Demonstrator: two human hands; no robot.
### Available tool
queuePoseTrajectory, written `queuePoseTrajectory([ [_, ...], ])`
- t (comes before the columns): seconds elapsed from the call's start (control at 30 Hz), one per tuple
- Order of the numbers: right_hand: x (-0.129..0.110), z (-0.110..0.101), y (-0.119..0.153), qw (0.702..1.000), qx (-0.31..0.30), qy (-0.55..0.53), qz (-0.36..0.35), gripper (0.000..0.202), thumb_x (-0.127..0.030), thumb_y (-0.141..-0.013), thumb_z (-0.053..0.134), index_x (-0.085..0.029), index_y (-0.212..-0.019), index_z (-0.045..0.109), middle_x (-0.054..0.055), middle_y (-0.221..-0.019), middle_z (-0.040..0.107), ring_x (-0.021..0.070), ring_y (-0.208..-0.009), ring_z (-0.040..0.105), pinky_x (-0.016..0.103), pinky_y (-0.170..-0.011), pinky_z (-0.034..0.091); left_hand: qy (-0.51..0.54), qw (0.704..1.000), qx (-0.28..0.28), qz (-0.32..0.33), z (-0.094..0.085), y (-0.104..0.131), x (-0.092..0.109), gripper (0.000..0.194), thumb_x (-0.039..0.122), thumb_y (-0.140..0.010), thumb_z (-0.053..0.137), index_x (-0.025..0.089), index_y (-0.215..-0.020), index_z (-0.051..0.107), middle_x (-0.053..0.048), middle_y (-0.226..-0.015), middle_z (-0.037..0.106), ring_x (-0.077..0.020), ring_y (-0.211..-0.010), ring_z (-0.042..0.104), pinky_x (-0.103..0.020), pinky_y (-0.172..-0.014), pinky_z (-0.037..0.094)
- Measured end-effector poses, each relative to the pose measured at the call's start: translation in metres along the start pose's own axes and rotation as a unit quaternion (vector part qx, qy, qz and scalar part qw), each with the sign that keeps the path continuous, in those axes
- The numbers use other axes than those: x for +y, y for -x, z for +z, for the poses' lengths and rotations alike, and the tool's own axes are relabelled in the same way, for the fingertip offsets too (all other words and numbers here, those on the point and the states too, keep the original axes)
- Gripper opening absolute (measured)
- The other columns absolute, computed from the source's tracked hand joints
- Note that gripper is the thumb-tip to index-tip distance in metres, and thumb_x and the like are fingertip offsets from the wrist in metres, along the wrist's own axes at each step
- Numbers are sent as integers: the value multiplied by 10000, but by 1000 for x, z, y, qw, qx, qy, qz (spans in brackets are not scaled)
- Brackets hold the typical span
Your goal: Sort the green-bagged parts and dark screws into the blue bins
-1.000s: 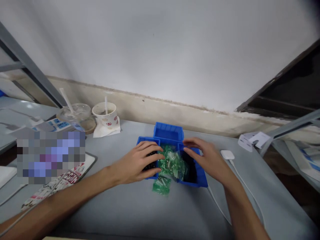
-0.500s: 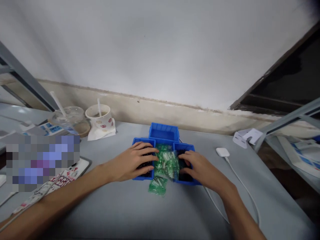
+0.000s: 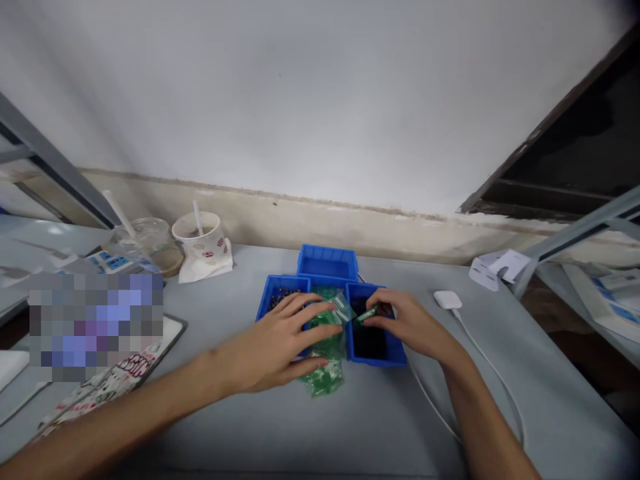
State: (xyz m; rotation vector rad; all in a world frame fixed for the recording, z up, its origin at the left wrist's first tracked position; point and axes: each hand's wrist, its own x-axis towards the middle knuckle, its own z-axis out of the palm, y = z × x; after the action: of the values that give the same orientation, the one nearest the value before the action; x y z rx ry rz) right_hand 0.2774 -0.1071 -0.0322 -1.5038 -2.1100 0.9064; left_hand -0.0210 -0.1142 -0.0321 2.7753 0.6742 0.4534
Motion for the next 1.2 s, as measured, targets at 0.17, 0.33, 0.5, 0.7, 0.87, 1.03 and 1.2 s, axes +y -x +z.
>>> queuePoseTrajectory([
  [0.17,-7,-5,5,996,77,-31,-36,194,-408,-880,714,-219,-865,674,25,-901,657,198,-838,587,327,-784,457,8,999,40,16,7,-4,11,382,372,-1028,533,246,-1388,562,-99,-1492,519,-294,-1429,409,-509,-1189,388],
  [0.33,-35,6,19,994,-22,-13,-108,153,-388,-927,688,-246,-870,688,56,-1143,673,238,-1113,611,412,-1033,456,0,999,40,26,17,-9,2,399,448,-989,594,252,-1336,600,-88,-1406,596,-293,-1382,466,-511,-1200,346],
  [0.5,-55,28,27,984,-85,83,-136,55,-282,-942,681,-256,-895,667,21,-1223,674,227,-1252,586,554,-1279,84,-50,999,-2,-1,33,-10,2,724,696,-792,722,197,-1305,609,-136,-1414,588,-344,-1381,474,-567,-1247,224],
  [0.7,-58,33,20,980,-99,86,-148,62,-271,-922,689,-246,-869,670,28,-1223,665,228,-1280,574,566,-1284,69,-90,996,2,-23,42,-7,1,654,621,-823,730,206,-1310,595,-146,-1464,536,-365,-1397,443,-587,-1231,221],
  [0.87,-55,26,8,983,-49,92,-149,101,-314,-887,728,-241,-832,687,38,-1269,667,266,-1305,552,586,-1252,117,-105,994,0,-24,43,-7,-4,615,587,-838,732,218,-1312,603,-128,-1453,539,-364,-1392,439,-590,-1224,223],
  [1.03,-52,27,-5,984,-85,84,-131,144,-365,-893,712,-243,-818,694,11,-1192,696,260,-1188,627,584,-1214,184,-120,992,-7,-24,38,-8,-8,626,599,-840,731,197,-1304,608,-133,-1429,565,-363,-1376,456,-595,-1220,225],
  [1.2,-50,27,-15,980,-127,76,-133,189,-412,-876,737,-239,-816,691,-2,-1131,712,237,-1128,646,541,-1212,211,-118,992,-10,-40,38,-8,-12,618,591,-834,744,187,-1284,614,-141,-1397,590,-363,-1352,484,-610,-1213,234],
])
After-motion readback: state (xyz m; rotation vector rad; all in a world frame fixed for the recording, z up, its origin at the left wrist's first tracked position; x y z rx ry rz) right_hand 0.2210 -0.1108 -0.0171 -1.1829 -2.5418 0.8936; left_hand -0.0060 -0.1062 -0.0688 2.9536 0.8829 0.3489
